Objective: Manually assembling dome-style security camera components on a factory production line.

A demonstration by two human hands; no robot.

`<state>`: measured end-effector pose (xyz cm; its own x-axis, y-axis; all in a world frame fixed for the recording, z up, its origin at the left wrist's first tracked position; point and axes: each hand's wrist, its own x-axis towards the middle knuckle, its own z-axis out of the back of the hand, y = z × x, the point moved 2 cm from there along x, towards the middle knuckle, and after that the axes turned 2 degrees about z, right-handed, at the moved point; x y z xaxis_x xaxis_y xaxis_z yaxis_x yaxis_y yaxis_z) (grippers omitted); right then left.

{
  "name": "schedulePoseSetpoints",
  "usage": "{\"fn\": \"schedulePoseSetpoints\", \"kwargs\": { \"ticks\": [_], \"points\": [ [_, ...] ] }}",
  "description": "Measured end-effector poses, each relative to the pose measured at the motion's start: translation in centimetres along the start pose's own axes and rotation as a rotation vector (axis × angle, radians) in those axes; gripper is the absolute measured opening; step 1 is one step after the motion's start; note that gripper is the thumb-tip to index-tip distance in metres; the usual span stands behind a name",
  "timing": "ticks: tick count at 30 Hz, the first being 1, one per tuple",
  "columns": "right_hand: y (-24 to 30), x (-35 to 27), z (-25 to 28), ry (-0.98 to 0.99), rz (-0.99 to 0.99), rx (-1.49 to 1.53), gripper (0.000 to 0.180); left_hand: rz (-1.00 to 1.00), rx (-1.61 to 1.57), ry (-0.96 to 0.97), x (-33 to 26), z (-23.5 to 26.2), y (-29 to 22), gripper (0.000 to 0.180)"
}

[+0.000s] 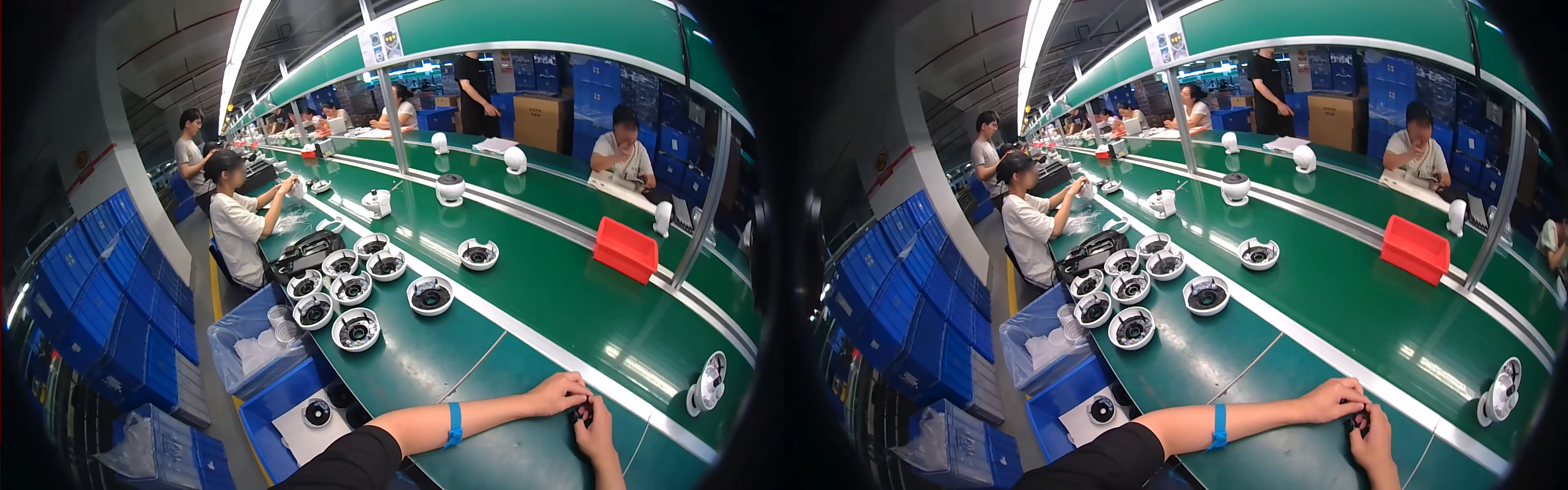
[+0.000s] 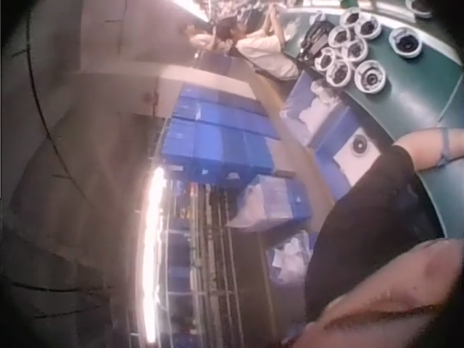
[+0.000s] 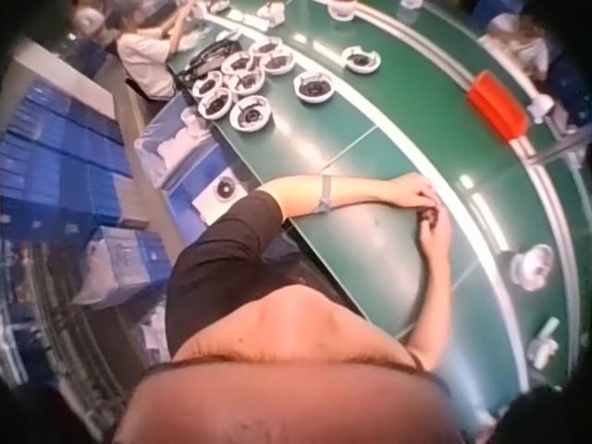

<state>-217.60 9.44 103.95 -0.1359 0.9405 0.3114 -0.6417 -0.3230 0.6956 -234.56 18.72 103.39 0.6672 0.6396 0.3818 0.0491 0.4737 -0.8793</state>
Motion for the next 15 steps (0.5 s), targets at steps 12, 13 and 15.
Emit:
{"fn": "schedulePoseSetpoints", "kwargs": {
  "ticks": [12, 13, 15],
  "points": [
    [-1.9, -2.8, 1.3, 0.028, 0.027, -0.037, 0.038, 0.014, 0.083, -0.001, -0.4, -4.0, 1.1, 0.021],
    [-2.1, -3.4, 0.1, 0.031, 0.045, -0.051, 0.043, 0.016, 0.082, -0.025, -1.5, -4.2, 1.8, 0.029],
    [-2.4, -4.6, -3.5, -0.014, 0.047, -0.045, 0.048, 0.084, 0.036, -0.071, -4.7, -3.6, 3.7, 0.05]
  ]
}}
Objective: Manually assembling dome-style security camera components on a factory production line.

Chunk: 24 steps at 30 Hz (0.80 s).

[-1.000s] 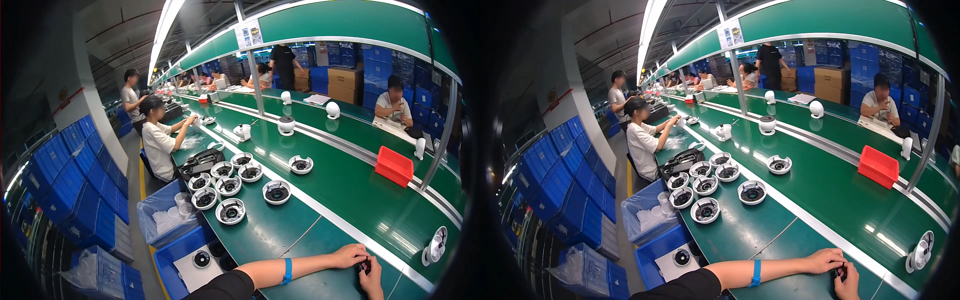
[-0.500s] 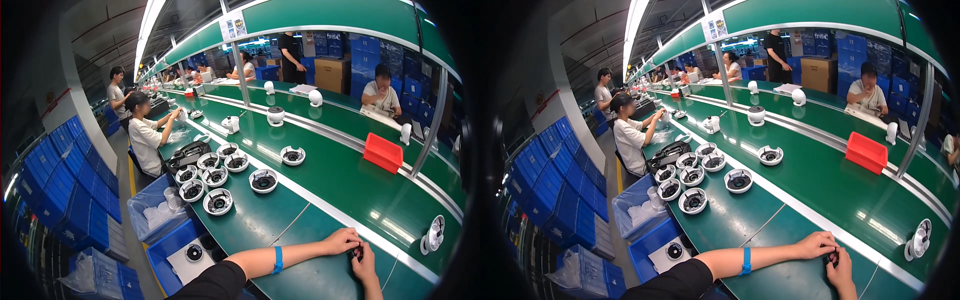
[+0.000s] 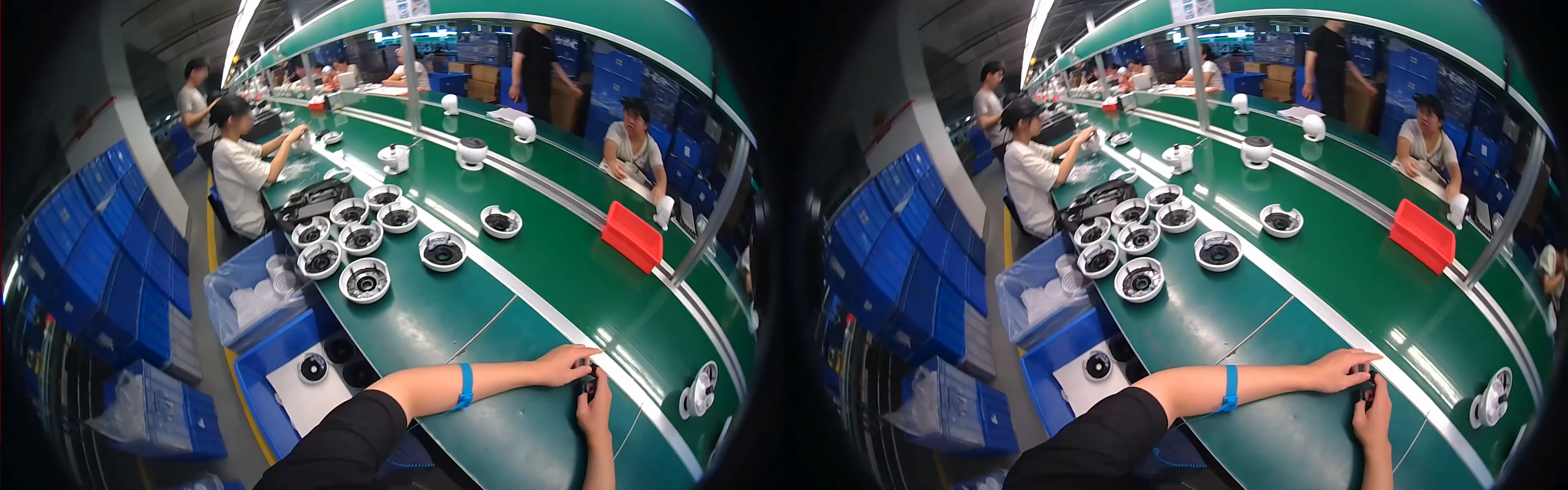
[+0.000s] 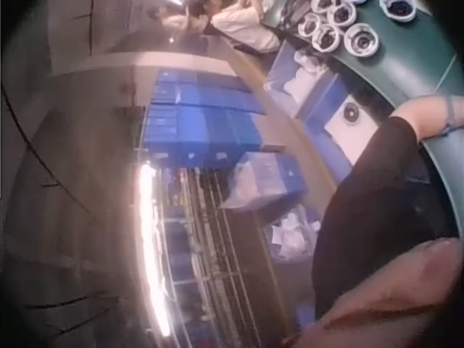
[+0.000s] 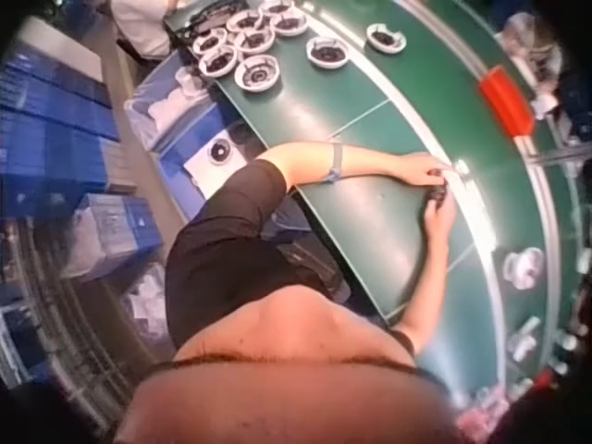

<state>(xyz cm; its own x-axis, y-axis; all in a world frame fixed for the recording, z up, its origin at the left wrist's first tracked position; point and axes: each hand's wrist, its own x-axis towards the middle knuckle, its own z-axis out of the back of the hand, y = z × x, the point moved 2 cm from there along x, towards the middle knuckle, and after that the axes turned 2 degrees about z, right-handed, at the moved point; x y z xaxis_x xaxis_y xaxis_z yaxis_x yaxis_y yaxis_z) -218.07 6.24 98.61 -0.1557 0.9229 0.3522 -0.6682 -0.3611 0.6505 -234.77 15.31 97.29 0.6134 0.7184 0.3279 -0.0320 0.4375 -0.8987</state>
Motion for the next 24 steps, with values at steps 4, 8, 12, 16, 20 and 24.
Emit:
{"fn": "schedulePoseSetpoints", "kwargs": {
  "ticks": [4, 8, 12, 16, 20, 24],
  "points": [
    [-2.9, -2.3, -9.0, -0.096, -0.063, 0.152, 0.056, -0.006, -0.007, -0.057, -5.8, 2.0, 7.6, 0.081],
    [-6.7, -4.7, -24.0, -0.067, -0.06, 0.181, 0.043, -0.01, 0.086, -0.044, -15.8, 5.9, 18.2, 0.086],
    [-8.4, -7.5, -38.4, 0.006, -0.011, 0.149, 0.038, 0.021, 0.112, -0.028, -26.9, 10.7, 26.4, 0.086],
    [-6.6, -18.1, -44.3, -0.036, -0.062, 0.121, 0.036, 0.011, 0.11, 0.036, -37.3, 6.8, 28.7, 0.082],
    [-12.0, -24.2, -32.7, 0.021, -0.082, 0.044, 0.034, 0.036, 0.109, 0.129, -32.6, -5.9, 24.6, 0.074],
    [-22.8, -19.6, -12.1, 0.03, -0.026, 0.078, 0.032, -0.064, 0.235, 0.088, -13.1, -19.2, 19.4, 0.07]
  ]
}}
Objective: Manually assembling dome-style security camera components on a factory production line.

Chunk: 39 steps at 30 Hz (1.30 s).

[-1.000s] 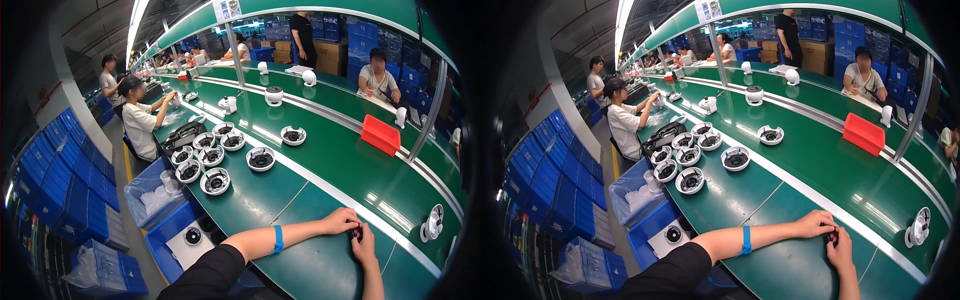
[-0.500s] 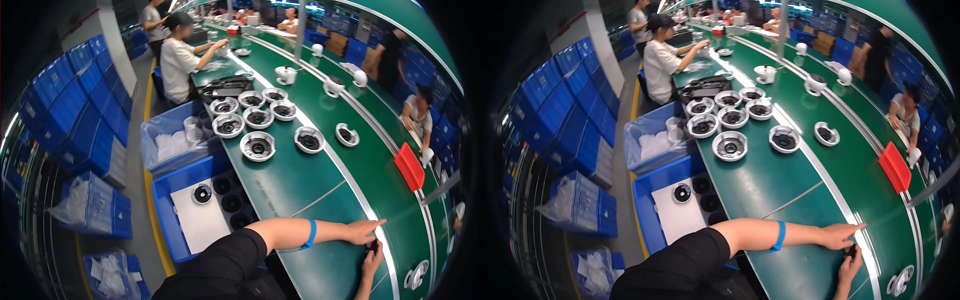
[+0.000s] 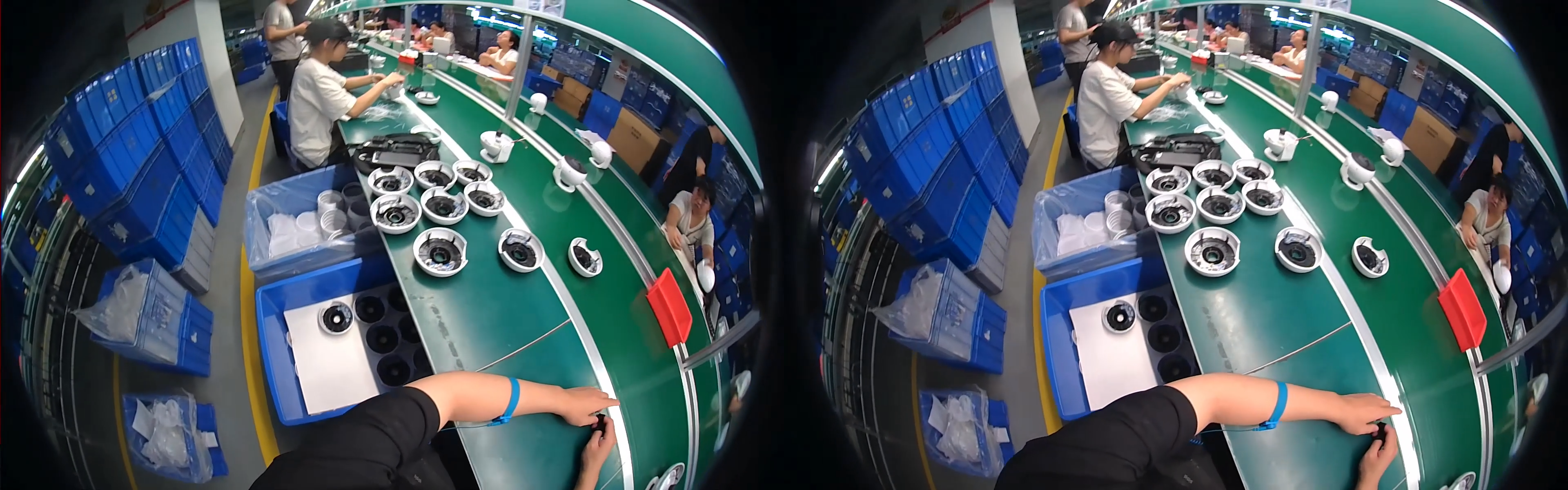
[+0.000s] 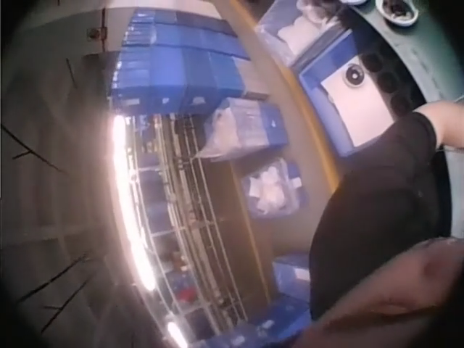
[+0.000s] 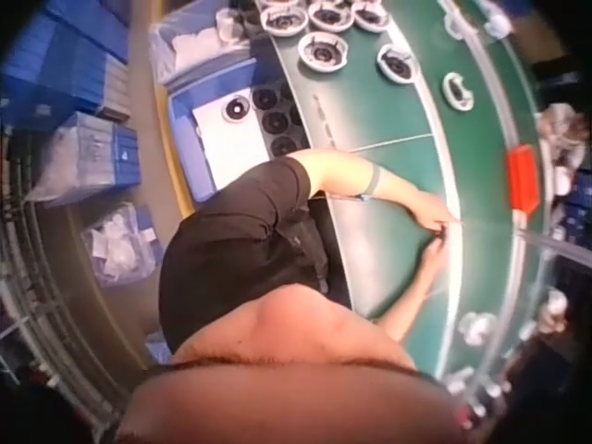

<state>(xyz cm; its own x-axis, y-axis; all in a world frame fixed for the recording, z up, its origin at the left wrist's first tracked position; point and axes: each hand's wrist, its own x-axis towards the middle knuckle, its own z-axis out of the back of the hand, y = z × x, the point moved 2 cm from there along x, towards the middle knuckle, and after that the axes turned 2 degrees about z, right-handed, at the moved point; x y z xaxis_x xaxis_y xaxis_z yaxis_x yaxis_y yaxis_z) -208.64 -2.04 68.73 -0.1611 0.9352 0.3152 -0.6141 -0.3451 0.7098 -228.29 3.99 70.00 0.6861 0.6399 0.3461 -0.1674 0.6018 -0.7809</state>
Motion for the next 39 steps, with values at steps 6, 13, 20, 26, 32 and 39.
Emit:
{"fn": "schedulePoseSetpoints", "kwargs": {
  "ticks": [6, 13, 20, 26, 32, 39],
  "points": [
    [-16.3, 2.0, 26.9, -0.101, 0.056, 0.002, 0.025, -0.007, 0.009, 0.092, 27.7, -16.1, -6.2, 0.068],
    [-34.3, -0.4, 43.3, -0.063, 0.106, -0.031, 0.021, -0.007, 0.009, 0.081, 45.4, -35.4, -4.7, 0.047],
    [-47.3, -3.2, 50.2, -0.073, 0.128, -0.055, 0.022, -0.062, -0.005, 0.057, 53.6, -47.1, -2.1, 0.019],
    [-62.9, -3.6, 58.3, -0.087, 0.124, -0.093, 0.021, -0.089, -0.016, 0.032, 65.5, -60.1, 3.1, 0.016],
    [-90.0, -7.0, 69.6, -0.07, 0.144, -0.099, 0.02, -0.053, -0.011, -0.011, 81.5, -82.8, 12.1, 0.03],
    [-107.4, -10.2, 78.4, -0.079, 0.113, -0.12, 0.018, 0.199, -0.737, -0.053, 94.3, -98.5, 21.1, 0.046]
  ]
}}
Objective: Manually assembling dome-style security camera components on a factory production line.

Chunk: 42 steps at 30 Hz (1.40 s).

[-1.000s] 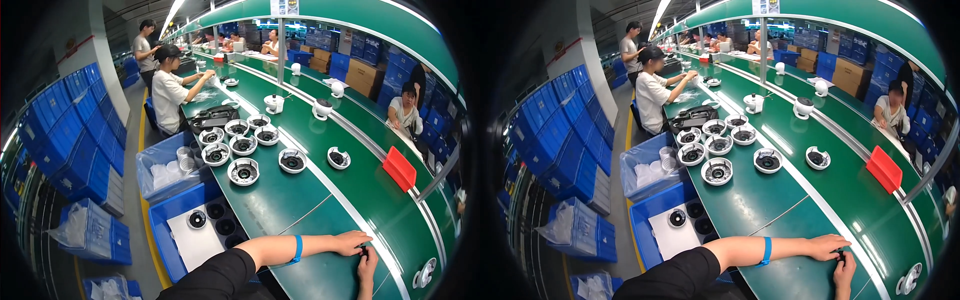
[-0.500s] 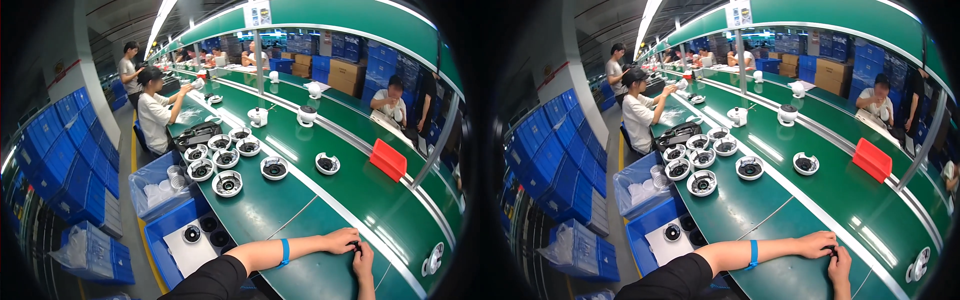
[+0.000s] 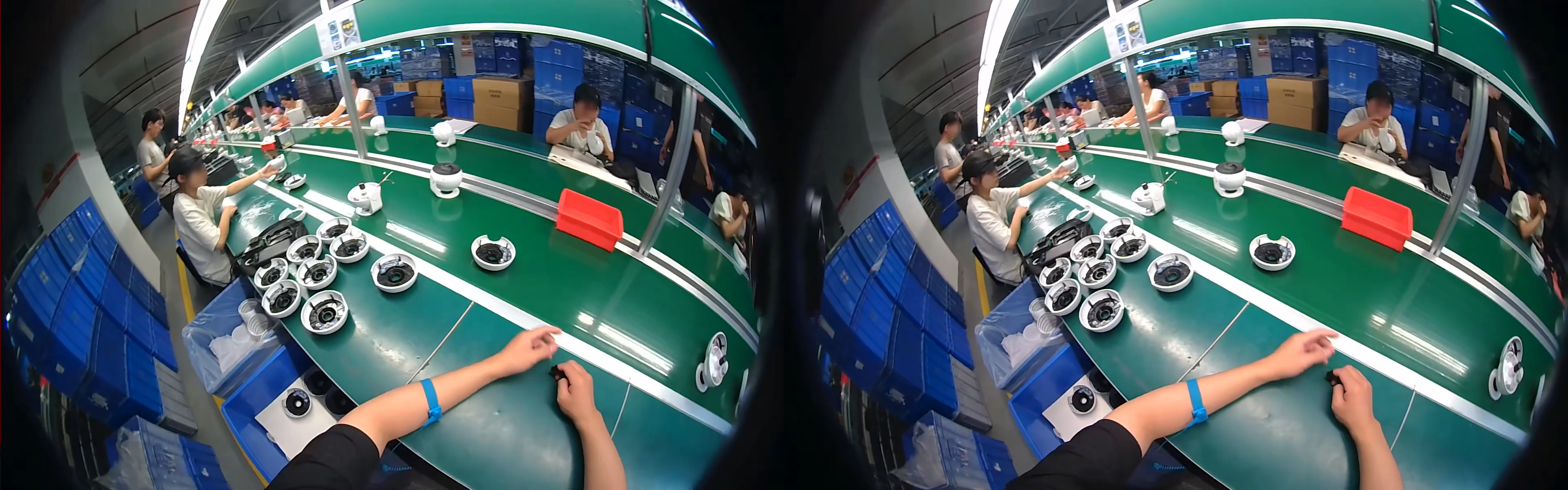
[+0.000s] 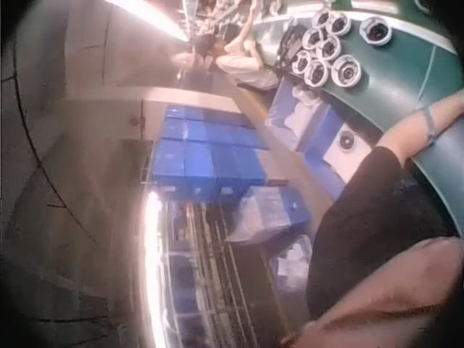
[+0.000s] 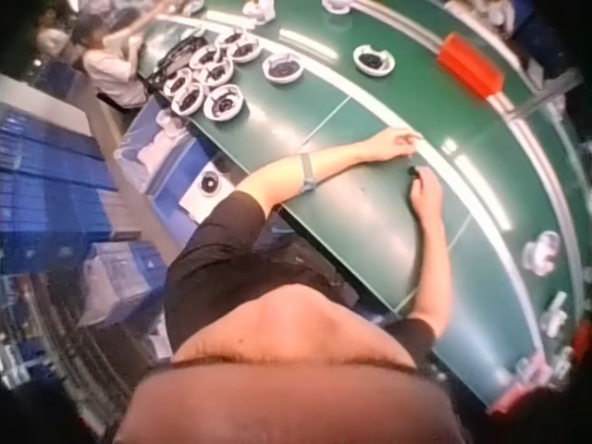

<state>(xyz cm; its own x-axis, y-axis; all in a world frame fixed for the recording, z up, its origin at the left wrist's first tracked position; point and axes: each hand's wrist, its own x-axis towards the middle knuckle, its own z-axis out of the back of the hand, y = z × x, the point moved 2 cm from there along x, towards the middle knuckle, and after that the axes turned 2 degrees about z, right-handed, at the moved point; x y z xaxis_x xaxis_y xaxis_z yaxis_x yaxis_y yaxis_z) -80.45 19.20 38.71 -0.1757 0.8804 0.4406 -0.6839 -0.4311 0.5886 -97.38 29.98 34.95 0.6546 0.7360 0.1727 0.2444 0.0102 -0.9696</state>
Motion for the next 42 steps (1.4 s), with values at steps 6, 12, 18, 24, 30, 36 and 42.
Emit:
{"fn": "schedulePoseSetpoints", "kwargs": {
  "ticks": [6, 12, 18, 24, 30, 36, 42],
  "points": [
    [-6.6, -2.1, 8.3, 0.039, -0.001, 0.017, 0.019, 0.237, -0.415, -0.216, 8.0, -4.6, 1.4, 0.065],
    [-11.0, -6.3, 14.8, 0.011, -0.075, 0.077, 0.02, 0.156, -0.338, -0.507, 16.2, -8.3, 2.5, 0.071],
    [-16.8, -11.1, 19.4, 0.051, -0.006, 0.036, 0.017, 0.1, -0.377, -0.618, 19.1, -10.4, 7.1, 0.056],
    [-15.5, -10.7, 18.8, 0.062, 0.048, 0.045, 0.017, -0.183, 0.567, -0.704, 16.0, -9.7, 7.6, 0.03],
    [-15.7, -9.5, 17.2, 0.045, 0.017, -0.017, 0.023, -0.299, 0.537, -0.401, 12.0, -13.6, 5.2, 0.026],
    [-16.0, -7.2, 12.2, 0.01, -0.092, 0.079, 0.034, -0.171, 0.27, -0.155, 10.8, -9.1, 6.0, 0.029],
    [-14.1, -5.0, 9.2, -0.002, -0.059, 0.032, 0.025, -0.126, 0.41, 0.053, 9.2, -6.8, 4.0, 0.074]
  ]
}}
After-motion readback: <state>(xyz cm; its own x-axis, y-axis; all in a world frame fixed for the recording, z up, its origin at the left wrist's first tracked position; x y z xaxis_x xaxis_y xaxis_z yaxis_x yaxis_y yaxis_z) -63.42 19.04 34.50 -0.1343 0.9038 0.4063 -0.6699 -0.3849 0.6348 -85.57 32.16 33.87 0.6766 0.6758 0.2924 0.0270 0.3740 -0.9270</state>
